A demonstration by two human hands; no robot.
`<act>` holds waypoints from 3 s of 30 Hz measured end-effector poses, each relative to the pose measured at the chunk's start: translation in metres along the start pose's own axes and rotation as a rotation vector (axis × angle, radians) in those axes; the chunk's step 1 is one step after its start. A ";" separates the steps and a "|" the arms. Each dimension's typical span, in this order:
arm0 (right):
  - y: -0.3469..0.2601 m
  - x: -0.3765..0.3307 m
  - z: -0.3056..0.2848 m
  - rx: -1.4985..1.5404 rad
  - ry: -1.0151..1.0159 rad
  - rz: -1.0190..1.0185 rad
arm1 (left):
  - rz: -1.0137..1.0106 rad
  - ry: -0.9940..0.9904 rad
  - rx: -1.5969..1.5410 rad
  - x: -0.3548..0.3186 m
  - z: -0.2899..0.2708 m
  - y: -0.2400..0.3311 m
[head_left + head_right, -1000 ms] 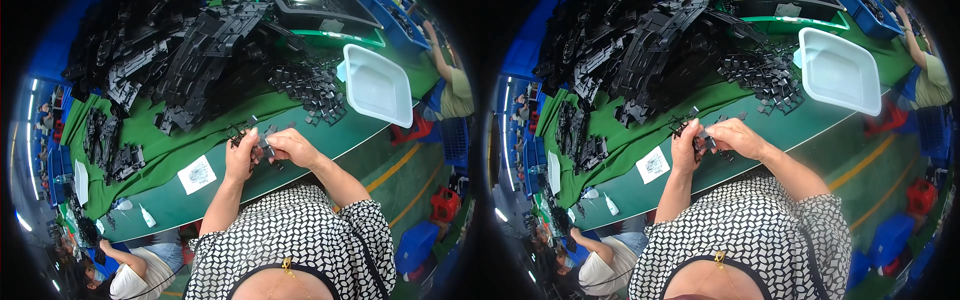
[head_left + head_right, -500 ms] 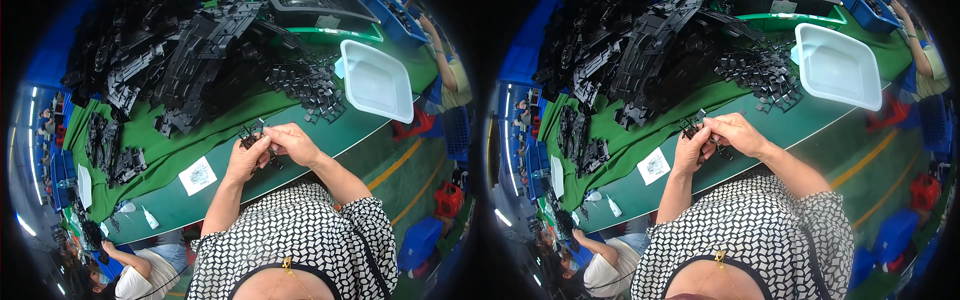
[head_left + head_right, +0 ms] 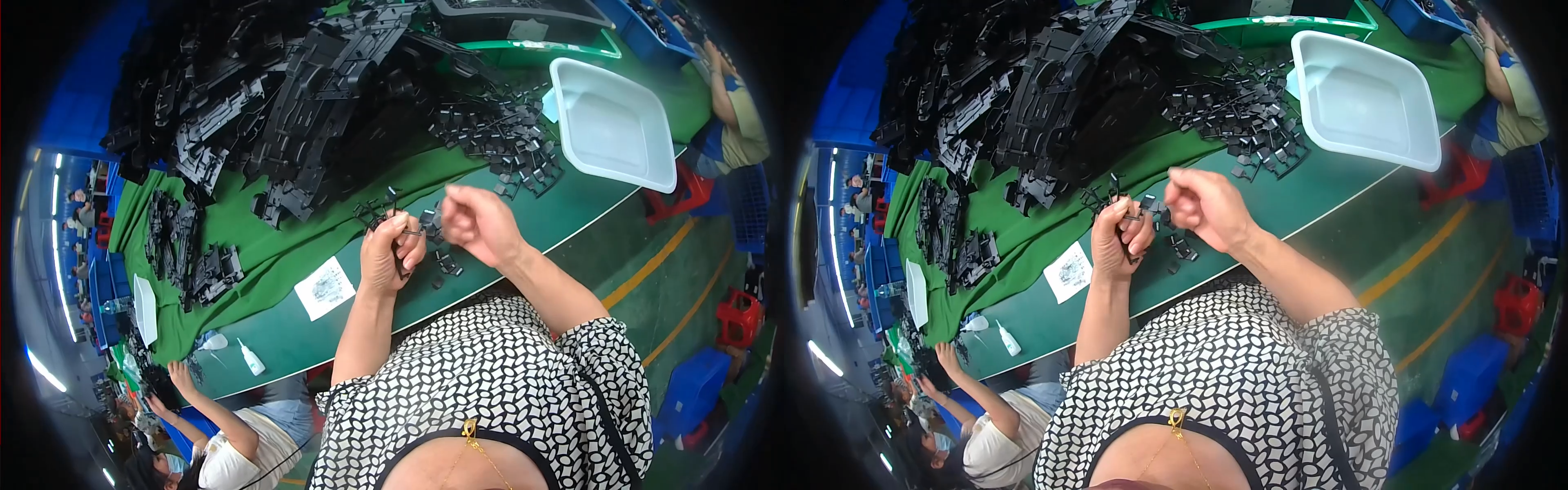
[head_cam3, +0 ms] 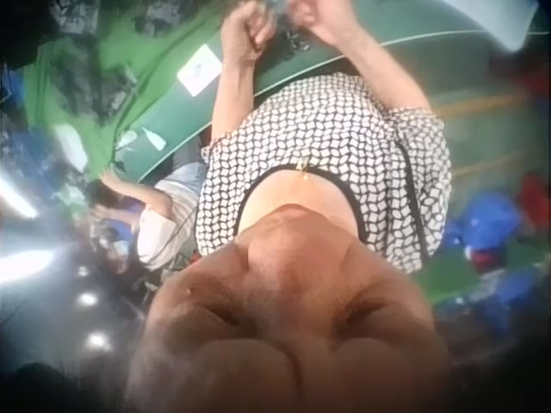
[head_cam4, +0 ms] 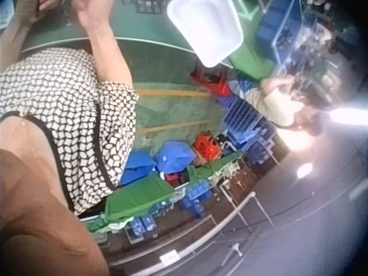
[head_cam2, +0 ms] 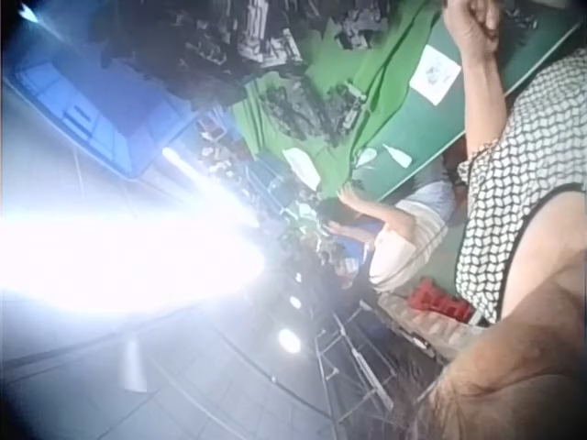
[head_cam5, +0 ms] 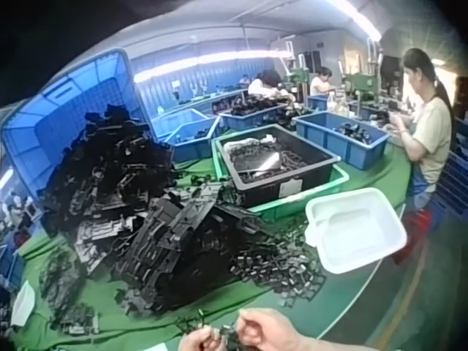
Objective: Assembling small black plastic parts onto a larger frame or component at a factory workstation.
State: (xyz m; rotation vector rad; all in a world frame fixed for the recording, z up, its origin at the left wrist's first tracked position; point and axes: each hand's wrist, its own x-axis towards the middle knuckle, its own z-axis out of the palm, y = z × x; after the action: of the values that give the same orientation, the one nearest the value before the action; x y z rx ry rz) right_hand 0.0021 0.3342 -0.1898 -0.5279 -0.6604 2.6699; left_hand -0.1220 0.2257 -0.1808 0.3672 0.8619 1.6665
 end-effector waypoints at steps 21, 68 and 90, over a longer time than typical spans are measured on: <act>0.017 -0.012 0.017 -0.215 -0.046 -0.044 | -0.129 0.042 0.174 -0.002 0.003 -0.007; -0.017 -0.003 0.014 -0.743 0.002 -0.219 | -0.103 0.107 0.307 0.001 0.004 -0.010; -0.007 0.005 0.005 -0.131 -0.007 -0.154 | 0.010 0.002 -0.500 0.005 0.003 0.001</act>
State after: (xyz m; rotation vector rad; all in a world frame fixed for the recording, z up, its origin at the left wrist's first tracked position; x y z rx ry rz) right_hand -0.0027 0.3403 -0.1840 -0.4814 -0.8467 2.4987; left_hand -0.1219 0.2317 -0.1794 0.0241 0.4195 1.8222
